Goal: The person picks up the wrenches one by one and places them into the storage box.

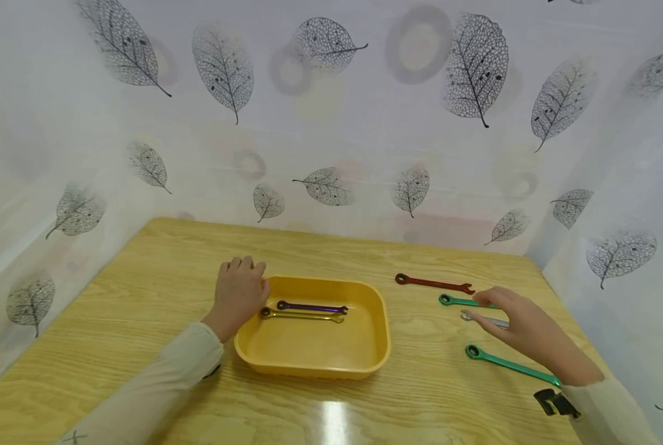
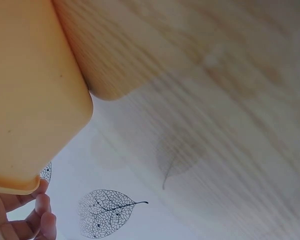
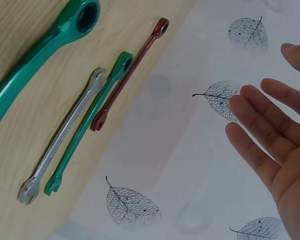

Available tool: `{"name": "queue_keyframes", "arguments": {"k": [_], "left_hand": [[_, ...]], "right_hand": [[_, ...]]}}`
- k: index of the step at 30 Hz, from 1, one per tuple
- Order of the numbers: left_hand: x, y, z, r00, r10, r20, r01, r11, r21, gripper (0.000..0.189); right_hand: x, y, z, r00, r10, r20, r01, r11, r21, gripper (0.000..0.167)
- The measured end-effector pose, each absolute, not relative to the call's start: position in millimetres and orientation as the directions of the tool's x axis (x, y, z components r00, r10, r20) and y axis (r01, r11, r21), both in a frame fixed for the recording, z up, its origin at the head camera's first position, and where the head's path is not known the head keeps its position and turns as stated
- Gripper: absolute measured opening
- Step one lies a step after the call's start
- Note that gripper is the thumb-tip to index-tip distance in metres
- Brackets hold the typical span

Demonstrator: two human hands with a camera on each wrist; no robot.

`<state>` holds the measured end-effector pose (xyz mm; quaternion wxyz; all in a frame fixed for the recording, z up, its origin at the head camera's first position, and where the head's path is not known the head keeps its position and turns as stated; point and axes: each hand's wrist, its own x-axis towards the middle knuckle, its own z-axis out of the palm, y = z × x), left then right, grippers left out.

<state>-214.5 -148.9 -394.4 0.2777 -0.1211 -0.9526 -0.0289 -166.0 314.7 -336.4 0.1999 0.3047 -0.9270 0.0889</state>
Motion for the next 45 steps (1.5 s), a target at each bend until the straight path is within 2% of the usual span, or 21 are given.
{"name": "queue_keyframes", "arguments": {"k": [6,13,26,38,45], "left_hand": [[-215,-150,-395,-0.812,0.215,0.542,0.248,0.969,-0.012,0.016],[-217,-150,-396,-0.810,0.220,0.543,0.246,0.969,-0.026,0.016],[-218,-149,-395,-0.817,0.216,0.534,0.244,0.970,-0.019,0.016],[-216,-149,-394,-0.831,0.211,0.514,0.240,0.971,-0.011,0.017],[-216,-148,-393,-0.833,0.207,0.513,0.239,0.971,-0.002,0.017]], "right_hand": [[-160,333,-349,-0.758,-0.503,0.416,-0.571,0.820,-0.047,0.031],[-155,352,-367,-0.737,-0.517,0.435,-0.589,0.807,-0.039,0.040],[-147,380,-388,-0.798,-0.492,0.347,-0.554,0.827,-0.101,0.038],[-139,399,-406,-0.846,-0.479,0.233,-0.520,0.837,-0.169,0.033],[-140,407,-404,-0.897,-0.438,0.063,-0.440,0.867,-0.235,0.033]]}}
